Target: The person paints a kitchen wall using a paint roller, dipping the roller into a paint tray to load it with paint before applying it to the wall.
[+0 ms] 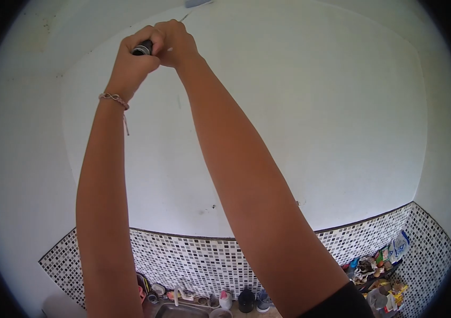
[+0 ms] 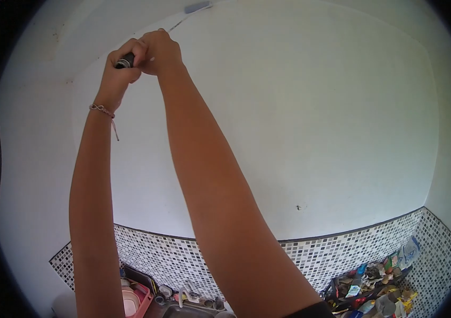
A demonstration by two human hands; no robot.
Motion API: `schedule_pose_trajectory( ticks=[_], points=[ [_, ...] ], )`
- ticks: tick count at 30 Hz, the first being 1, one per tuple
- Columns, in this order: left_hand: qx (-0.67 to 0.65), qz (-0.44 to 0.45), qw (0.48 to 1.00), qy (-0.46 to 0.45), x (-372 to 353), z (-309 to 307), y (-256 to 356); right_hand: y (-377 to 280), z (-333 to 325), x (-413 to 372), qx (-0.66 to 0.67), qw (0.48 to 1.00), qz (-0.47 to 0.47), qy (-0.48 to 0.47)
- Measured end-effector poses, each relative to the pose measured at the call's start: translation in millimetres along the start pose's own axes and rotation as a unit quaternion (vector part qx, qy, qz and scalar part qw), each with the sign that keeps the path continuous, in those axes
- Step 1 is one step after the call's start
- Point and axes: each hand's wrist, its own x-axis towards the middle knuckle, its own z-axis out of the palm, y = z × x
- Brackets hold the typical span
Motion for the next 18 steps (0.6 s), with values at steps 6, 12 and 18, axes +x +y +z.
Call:
schedule_pose_trajectory(
  ticks=[6, 12, 18],
  points=[
    [0.152, 0.076, 0.983, 0.068, -30.6, 34.6, 17.9, 8.0, -0.3, -34.6, 0.032, 0.996, -0.059, 0.060],
    [0.083, 0.028, 0.992, 0.086, -46.3, 48.0, 54.5, -9.4, -28.6, -54.6, 0.037, 0.996, -0.045, 0.067],
    [0.072, 0.010, 0.994, 0.080, 8.3, 49.3, 54.2, 13.9, -41.4, -8.5, 0.037, 0.994, -0.055, 0.085]
  ],
)
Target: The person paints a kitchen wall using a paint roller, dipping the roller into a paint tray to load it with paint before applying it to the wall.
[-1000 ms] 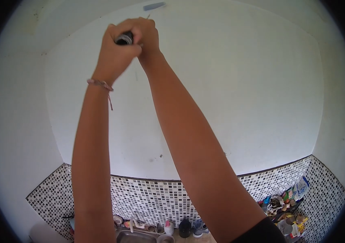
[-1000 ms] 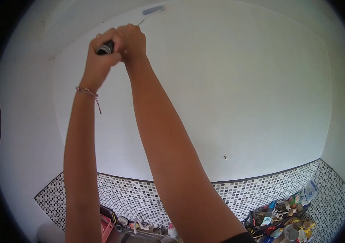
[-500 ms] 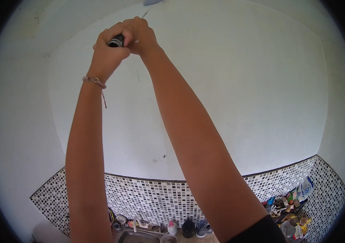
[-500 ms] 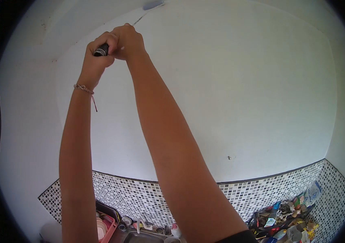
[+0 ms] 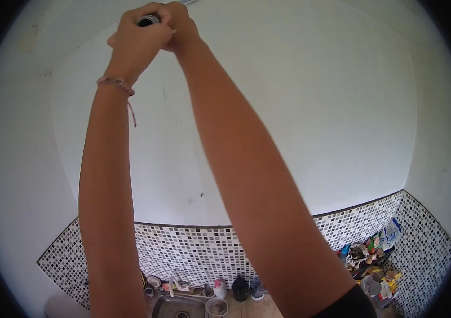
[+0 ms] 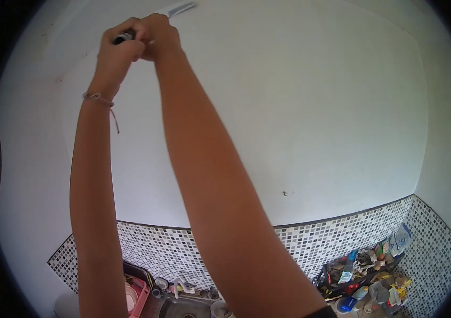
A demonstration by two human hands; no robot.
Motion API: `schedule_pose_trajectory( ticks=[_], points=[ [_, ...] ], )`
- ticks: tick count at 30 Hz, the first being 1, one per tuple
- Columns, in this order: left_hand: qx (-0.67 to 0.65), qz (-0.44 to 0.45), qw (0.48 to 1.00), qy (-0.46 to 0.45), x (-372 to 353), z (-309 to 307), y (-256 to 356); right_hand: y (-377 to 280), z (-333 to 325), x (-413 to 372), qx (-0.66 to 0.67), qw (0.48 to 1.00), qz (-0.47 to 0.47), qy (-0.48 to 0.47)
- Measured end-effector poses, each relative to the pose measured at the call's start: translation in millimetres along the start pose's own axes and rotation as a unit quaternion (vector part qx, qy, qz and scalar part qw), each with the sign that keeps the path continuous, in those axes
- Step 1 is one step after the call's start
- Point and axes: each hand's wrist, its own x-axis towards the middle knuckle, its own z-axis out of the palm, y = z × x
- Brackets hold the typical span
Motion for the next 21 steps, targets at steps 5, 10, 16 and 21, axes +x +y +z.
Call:
schedule_pose_trajectory(
  ticks=[5, 10, 16, 21],
  points=[
    [0.137, 0.082, 0.987, 0.025, -10.4, 5.3, -4.9, 4.8, 10.9, -10.0, 0.119, 0.989, -0.047, 0.080],
    [0.058, 0.031, 0.998, -0.019, -52.0, -17.1, 15.8, -38.1, 7.4, -45.7, 0.007, 0.996, -0.030, 0.080],
    [-0.060, -0.062, 0.993, -0.084, -39.6, -54.6, 44.0, -88.5, -8.3, -33.6, 0.006, 0.995, 0.104, 0.006],
    [-0.062, -0.065, 0.992, -0.086, -38.7, -57.9, 51.7, -94.8, -7.2, -34.1, 0.020, 0.993, 0.114, 0.036]
  ],
)
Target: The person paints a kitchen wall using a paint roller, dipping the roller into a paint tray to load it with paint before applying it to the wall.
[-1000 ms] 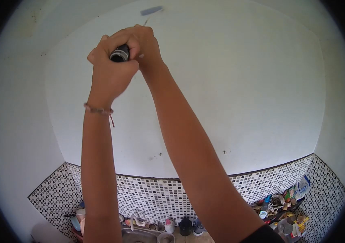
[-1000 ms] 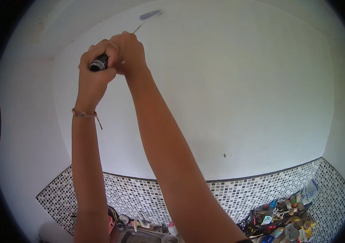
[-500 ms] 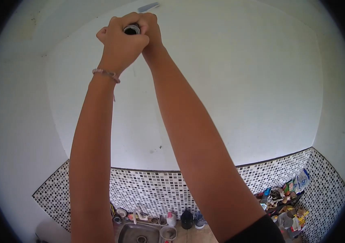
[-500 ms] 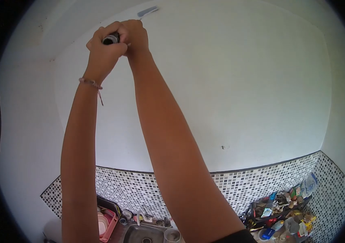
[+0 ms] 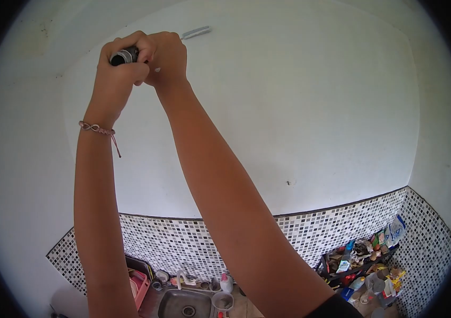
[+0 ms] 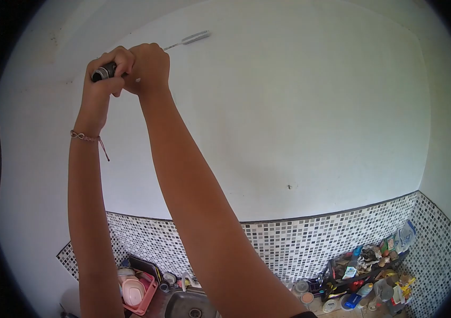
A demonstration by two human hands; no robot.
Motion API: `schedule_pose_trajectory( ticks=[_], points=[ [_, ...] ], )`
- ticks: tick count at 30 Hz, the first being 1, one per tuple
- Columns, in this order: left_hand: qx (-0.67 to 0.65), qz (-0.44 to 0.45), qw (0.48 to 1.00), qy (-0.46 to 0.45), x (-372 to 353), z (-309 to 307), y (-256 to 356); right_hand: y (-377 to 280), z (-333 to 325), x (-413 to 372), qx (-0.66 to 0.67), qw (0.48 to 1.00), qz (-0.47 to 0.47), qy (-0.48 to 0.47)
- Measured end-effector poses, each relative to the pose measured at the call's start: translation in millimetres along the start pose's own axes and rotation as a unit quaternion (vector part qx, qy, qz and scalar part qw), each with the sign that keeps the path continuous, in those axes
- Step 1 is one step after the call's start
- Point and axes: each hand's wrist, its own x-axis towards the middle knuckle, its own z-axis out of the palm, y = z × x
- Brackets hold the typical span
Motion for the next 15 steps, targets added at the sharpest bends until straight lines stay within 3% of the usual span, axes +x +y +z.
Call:
schedule_pose_trajectory(
  ticks=[4, 10, 15],
  points=[
    [0.012, 0.028, 0.999, 0.019, -5.8, 7.5, -15.3, 8.3, 7.3, -5.2, -0.096, 0.995, -0.030, 0.003],
    [-0.008, 0.029, 1.000, 0.001, 7.4, 2.2, -24.4, 11.1, 4.9, 7.0, -0.088, 0.994, -0.002, -0.067],
    [0.001, 0.045, 0.999, 0.012, 28.0, -5.5, -24.9, 17.1, 17.1, 27.2, -0.052, 0.998, -0.030, 0.010]
  ],
)
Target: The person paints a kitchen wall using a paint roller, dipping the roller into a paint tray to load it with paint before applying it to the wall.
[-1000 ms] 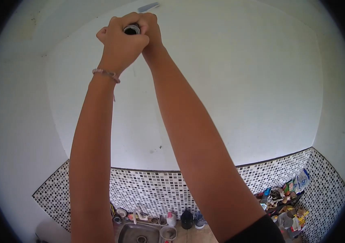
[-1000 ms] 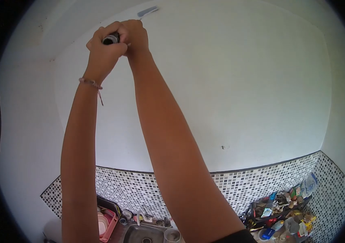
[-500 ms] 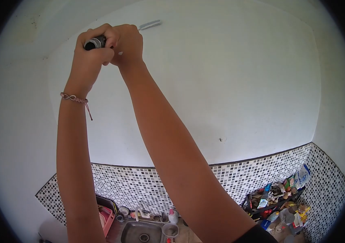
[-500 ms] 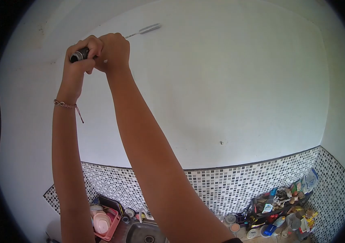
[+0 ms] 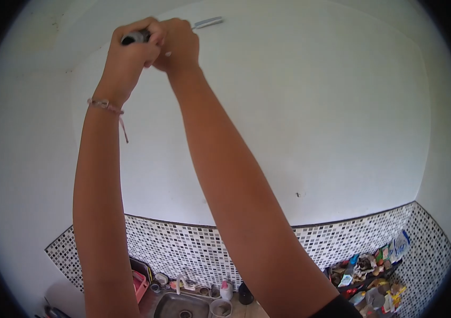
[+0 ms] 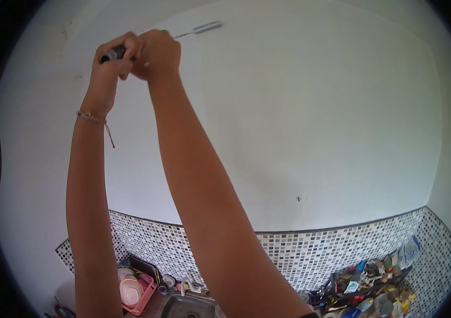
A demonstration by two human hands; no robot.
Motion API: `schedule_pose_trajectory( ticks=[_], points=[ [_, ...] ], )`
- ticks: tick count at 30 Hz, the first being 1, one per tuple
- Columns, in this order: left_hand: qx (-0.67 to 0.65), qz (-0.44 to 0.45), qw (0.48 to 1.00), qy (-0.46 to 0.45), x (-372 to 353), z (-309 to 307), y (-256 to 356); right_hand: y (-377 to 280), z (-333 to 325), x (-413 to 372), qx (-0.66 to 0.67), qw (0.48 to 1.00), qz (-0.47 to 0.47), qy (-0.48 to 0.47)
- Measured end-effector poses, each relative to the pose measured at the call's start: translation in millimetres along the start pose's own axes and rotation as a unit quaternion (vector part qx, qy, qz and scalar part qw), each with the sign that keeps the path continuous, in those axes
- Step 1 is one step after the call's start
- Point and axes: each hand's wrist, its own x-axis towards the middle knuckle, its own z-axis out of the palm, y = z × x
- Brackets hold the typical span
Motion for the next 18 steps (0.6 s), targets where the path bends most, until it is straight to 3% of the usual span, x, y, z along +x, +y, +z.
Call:
schedule_pose_trajectory(
  ticks=[1, 5, 12, 18],
  points=[
    [0.012, 0.012, 1.000, 0.000, 7.6, -0.9, -2.2, 0.2, -1.0, 3.5, 0.008, 1.000, -0.002, 0.012],
    [0.065, -0.006, 0.998, -0.016, 23.7, -2.4, -3.4, -2.3, -15.8, 21.9, 0.021, 0.991, 0.077, -0.107],
    [0.037, 0.000, 0.999, -0.020, 30.6, 12.6, -33.9, 30.4, 0.9, 20.5, 0.013, 0.997, 0.030, -0.072],
    [0.093, 0.030, 0.995, 0.007, 18.9, 18.4, -62.6, 49.8, 9.8, 5.6, -0.017, 0.996, -0.010, -0.083]
  ],
)
